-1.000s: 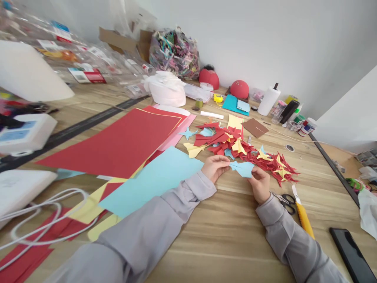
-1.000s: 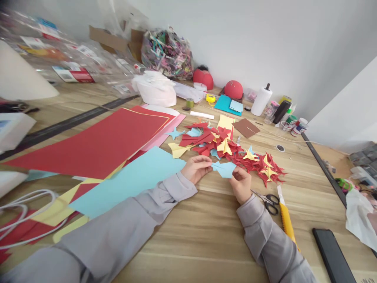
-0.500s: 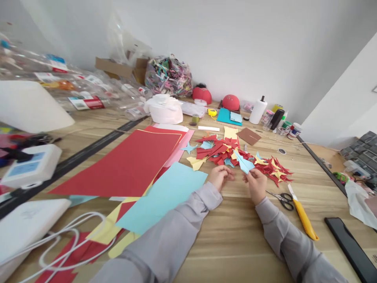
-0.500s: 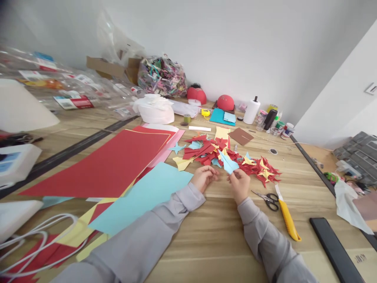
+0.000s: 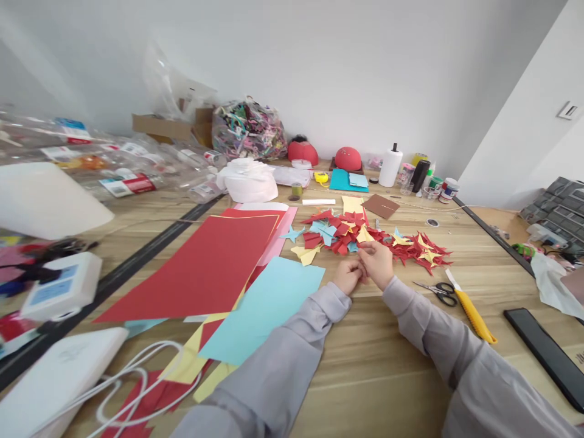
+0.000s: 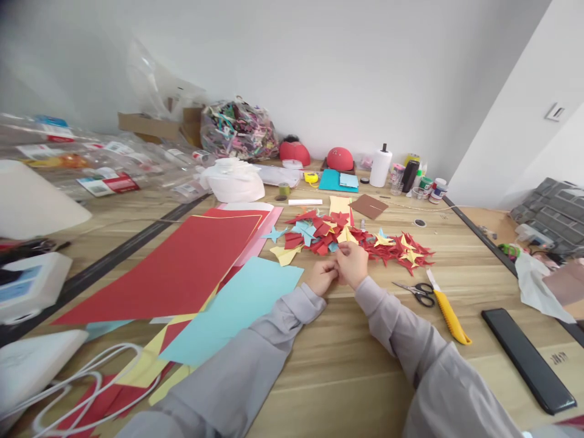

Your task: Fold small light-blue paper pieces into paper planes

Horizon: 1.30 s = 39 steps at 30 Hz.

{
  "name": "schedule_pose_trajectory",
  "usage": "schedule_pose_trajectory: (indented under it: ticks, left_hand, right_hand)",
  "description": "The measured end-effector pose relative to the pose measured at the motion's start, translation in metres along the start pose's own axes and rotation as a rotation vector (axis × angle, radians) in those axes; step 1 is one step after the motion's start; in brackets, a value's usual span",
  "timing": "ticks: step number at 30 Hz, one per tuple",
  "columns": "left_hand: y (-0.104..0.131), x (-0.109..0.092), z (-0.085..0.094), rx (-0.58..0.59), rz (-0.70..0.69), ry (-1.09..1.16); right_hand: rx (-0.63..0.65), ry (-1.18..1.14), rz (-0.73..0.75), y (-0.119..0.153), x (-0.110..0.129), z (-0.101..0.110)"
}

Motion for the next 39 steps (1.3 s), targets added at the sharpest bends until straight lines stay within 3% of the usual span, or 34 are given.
schedule_pose_trajectory:
  ticks: [4, 12, 15, 18, 21, 24, 29, 34, 39]
  left_hand:
    - [0.002, -0.002, -0.003, 0.026, 0.007, -0.040]
    - [0.007, -0.001, -0.006, 0.024, -0.015, -0.180]
    - [0.014, -0.020, 0.006, -0.162, -0.109, -0.454]
    - [0.026, -0.054, 0.024, -0.410, -0.262, -0.952]
    - [0.030, -0.069, 0.044, -0.521, -0.248, -1.336]
    - [0.032, -0.068, 0.061, -0.607, -0.187, -1.507]
    - [0.028, -0.057, 0.055, -0.497, -0.166, -1.623]
    - [0.030, -0.064, 0.038, -0.465, -0.200, -1.642]
    - [0.026, -0.056, 0.001, -0.179, -0.288, -1.670]
  right_hand:
    - [0.006, 0.076, 0.105, 0.029, -0.010, 0.036]
    - [-0.067, 0.189, 0.086, 0.065, -0.042, 0.093]
    - [-0.101, 0.140, 0.052, 0.067, -0.048, 0.098]
    - [-0.060, 0.115, 0.077, 0.065, -0.047, 0.092]
    - [-0.033, 0.118, 0.083, 0.063, -0.049, 0.089]
    - [-0.013, 0.126, 0.068, 0.062, -0.053, 0.089]
    - [0.005, 0.130, 0.032, 0.061, -0.057, 0.089]
    - [0.011, 0.105, 0.019, 0.060, -0.058, 0.088]
    - [0.021, 0.066, 0.015, 0.060, -0.061, 0.088]
Point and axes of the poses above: each hand's wrist, its own y-axis away from the middle knuckle, its own z-axis out of the back of the hand, x = y × z, the point moved 7 cm from there along -y, towards the middle knuckle, and after that the axes turned 14 degrees about x, right-handed, at the moved point
